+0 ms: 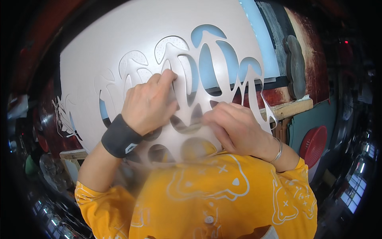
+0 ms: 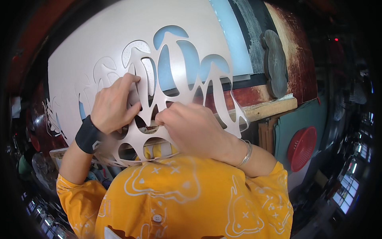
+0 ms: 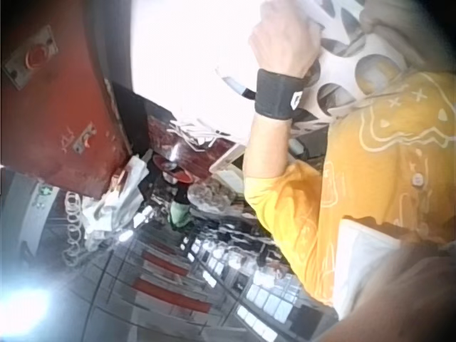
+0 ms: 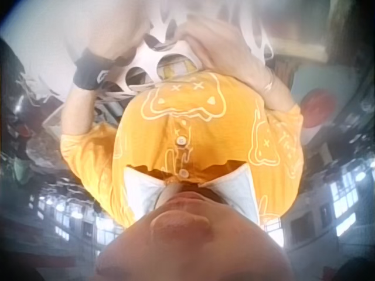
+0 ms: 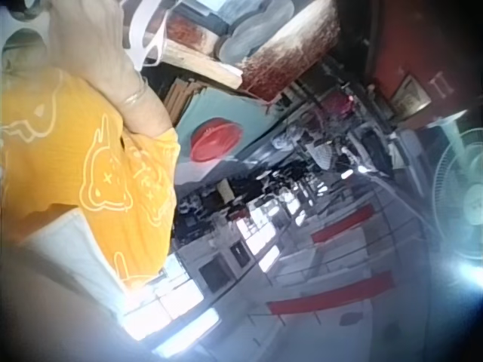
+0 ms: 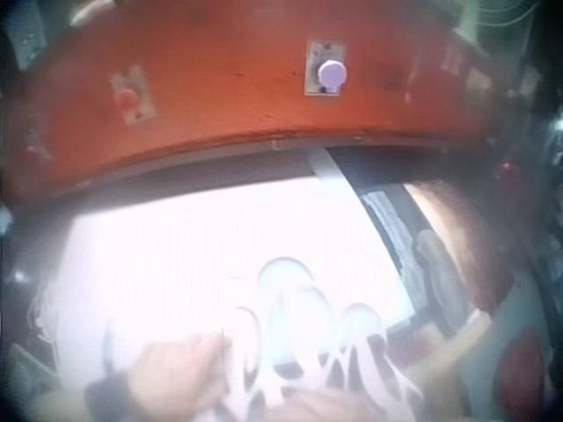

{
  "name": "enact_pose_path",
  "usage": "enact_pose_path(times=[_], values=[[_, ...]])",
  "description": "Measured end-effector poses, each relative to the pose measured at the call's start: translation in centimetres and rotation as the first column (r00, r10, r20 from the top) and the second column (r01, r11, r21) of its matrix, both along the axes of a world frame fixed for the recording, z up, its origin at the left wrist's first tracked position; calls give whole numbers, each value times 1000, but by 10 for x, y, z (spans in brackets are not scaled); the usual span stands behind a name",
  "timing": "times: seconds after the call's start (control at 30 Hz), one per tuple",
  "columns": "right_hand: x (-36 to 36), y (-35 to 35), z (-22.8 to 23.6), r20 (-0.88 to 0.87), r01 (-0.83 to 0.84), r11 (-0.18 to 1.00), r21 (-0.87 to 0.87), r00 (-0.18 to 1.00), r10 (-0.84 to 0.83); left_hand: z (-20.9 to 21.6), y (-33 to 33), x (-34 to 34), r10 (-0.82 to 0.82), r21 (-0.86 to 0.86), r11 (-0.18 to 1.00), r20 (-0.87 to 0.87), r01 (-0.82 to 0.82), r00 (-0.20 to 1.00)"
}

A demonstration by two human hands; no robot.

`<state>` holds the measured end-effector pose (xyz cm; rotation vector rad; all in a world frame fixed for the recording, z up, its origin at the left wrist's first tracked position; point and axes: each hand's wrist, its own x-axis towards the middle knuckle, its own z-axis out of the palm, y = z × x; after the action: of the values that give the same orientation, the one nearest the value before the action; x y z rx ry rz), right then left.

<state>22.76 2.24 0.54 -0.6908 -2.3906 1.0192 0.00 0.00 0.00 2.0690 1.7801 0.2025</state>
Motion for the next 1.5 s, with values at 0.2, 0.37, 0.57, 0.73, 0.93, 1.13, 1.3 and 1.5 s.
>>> enact_pose_path(times=[0.2,0.37,0.57,0.73,0.93,1.13,1.3,1.5], values=[[1,0,2,-11,-39,999,9,999,39,7,12,0,-56,18,998,-95,58,994],[0,-7,-17,-30,64,995,77,998,-62,47,31,-75,354,-331,920,466,-212,811],[2,-11,-6,133,-3,999,41,991,-2,6,17,6,-46,350,931,-159,100,986],[0,-15,-9,97,4,995,101,995,-14,5,20,30,-132,253,945,-291,209,948],[5,-15,-13,45,8,1000,-2,999,-8,27,37,8,-267,154,943,-172,294,948],[4,-13,-17,57,-13,998,-61,998,17,1,56,-42,166,12,943,849,-332,501],[5,-13,-21,115,-9,997,-78,993,18,1,72,-73,244,-165,754,969,-636,37],[1,-12,-12,133,-17,997,-74,991,27,-4,64,-59,306,-41,948,372,-314,876]])
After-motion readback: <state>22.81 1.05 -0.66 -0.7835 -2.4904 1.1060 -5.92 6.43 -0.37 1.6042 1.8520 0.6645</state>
